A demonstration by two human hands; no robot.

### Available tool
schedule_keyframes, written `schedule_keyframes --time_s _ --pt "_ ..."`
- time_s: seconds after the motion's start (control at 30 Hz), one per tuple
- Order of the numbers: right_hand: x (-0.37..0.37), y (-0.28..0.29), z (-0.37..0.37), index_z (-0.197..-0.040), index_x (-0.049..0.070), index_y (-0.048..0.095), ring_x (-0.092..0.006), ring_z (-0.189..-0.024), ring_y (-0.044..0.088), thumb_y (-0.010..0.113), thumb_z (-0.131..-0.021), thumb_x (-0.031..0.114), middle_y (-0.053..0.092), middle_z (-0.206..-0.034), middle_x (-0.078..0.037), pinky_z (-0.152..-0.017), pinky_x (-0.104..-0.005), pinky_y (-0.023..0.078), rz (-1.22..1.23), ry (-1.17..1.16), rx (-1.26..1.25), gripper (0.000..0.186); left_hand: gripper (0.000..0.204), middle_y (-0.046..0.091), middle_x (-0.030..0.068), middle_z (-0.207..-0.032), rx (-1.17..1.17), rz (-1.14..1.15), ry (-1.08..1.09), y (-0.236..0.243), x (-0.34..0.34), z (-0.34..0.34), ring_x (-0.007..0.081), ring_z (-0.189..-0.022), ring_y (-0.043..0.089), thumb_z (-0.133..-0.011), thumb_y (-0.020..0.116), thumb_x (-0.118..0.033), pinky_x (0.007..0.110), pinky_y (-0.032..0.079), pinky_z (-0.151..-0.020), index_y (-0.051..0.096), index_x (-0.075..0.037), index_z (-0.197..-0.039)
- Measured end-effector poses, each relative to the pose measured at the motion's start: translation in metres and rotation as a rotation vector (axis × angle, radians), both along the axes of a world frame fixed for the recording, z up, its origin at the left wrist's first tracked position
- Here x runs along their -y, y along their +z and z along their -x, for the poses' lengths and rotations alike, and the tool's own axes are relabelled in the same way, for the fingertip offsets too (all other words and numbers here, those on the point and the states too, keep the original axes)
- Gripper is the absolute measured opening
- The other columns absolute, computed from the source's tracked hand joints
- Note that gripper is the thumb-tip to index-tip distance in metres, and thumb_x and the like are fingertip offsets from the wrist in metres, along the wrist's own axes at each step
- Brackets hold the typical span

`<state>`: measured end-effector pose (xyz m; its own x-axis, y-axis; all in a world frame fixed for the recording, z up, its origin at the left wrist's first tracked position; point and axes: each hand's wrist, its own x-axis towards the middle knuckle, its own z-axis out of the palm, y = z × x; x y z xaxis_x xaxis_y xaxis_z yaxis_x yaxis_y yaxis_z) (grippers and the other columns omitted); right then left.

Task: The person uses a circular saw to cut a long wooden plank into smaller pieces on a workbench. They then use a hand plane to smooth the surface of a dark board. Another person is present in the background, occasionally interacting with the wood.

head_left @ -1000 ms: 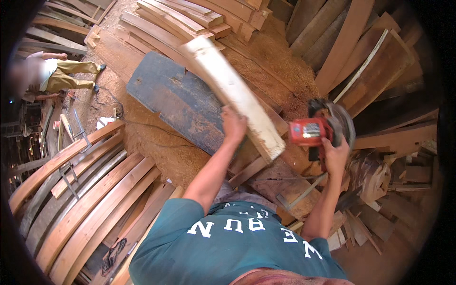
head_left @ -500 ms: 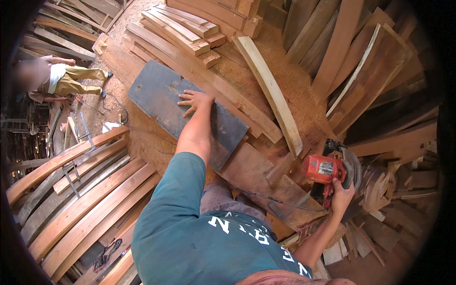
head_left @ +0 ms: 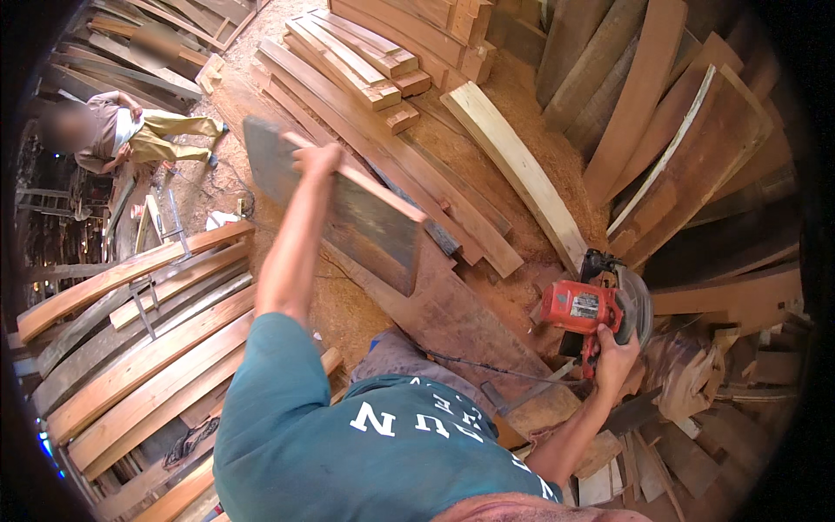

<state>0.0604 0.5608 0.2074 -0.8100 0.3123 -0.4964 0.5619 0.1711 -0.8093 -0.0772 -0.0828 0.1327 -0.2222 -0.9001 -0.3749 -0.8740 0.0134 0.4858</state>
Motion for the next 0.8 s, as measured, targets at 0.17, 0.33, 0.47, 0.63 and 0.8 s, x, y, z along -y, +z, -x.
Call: schedule_keyframes --time_s 0.17,0.33,0.47,0.63,0.8 --pt "0.0 -0.013 0.022 -0.132 -0.005 0.062 -0.0217 -0.106 0.065 0.077 -0.09 0.006 0.07 -0.122 -0.013 -0.097 -0.0336 0.049 -0.001 0.06 -0.135 0.046 0.024 0.066 0.0114 -0.098 -0.688 -0.128 -0.108 0.048 0.132 -0.178 0.0284 -0.092 0.067 -0.09 0.063 -0.019 0.042 0.055 -0.08 0.064 0.0 -0.105" --pt "-0.007 -0.03 0.031 -0.129 0.0 0.063 -0.0123 -0.077 0.056 0.075 -0.09 0.002 0.067 -0.102 -0.004 -0.07 -0.0279 0.044 -0.117 0.08 -0.182 0.041 0.057 0.066 0.0138 -0.107 -0.768 -0.246 0.134 0.031 0.059 -0.313 0.0309 -0.096 0.068 -0.063 0.056 0.007 0.044 0.06 -0.09 0.058 0.007 -0.119" --pt "-0.008 -0.029 0.024 -0.125 0.002 0.064 -0.0075 -0.062 0.053 0.074 -0.089 0.001 0.066 -0.091 0.001 -0.056 -0.0252 0.041 0.011 0.106 -0.278 0.037 0.036 0.071 0.0174 -0.103 -0.723 -0.419 0.462 -0.008 0.043 -0.377 0.0308 -0.096 0.069 -0.073 0.071 0.01 0.043 0.058 -0.093 0.066 0.007 -0.108" --pt "0.006 -0.009 0.027 -0.124 0.002 0.065 -0.0082 -0.065 0.054 0.075 -0.089 0.001 0.067 -0.092 0.0 -0.058 -0.0253 0.043 0.055 0.113 -0.32 0.036 0.056 0.068 0.0198 -0.123 -1.014 -0.423 0.455 -0.016 0.028 -0.347 0.0368 -0.112 0.067 -0.078 0.066 0.006 0.047 0.051 -0.108 0.057 0.01 -0.133" --pt "0.019 0.015 0.018 -0.117 0.003 0.066 -0.0082 -0.062 0.054 0.075 -0.09 0.003 0.066 -0.088 0.0 -0.057 -0.0257 0.042 0.016 0.14 -0.315 0.029 0.053 0.067 0.0193 -0.127 -1.182 -0.575 0.456 -0.037 0.006 -0.318 0.0373 -0.118 0.065 -0.083 0.065 0.003 0.05 0.049 -0.112 0.056 0.008 -0.136"
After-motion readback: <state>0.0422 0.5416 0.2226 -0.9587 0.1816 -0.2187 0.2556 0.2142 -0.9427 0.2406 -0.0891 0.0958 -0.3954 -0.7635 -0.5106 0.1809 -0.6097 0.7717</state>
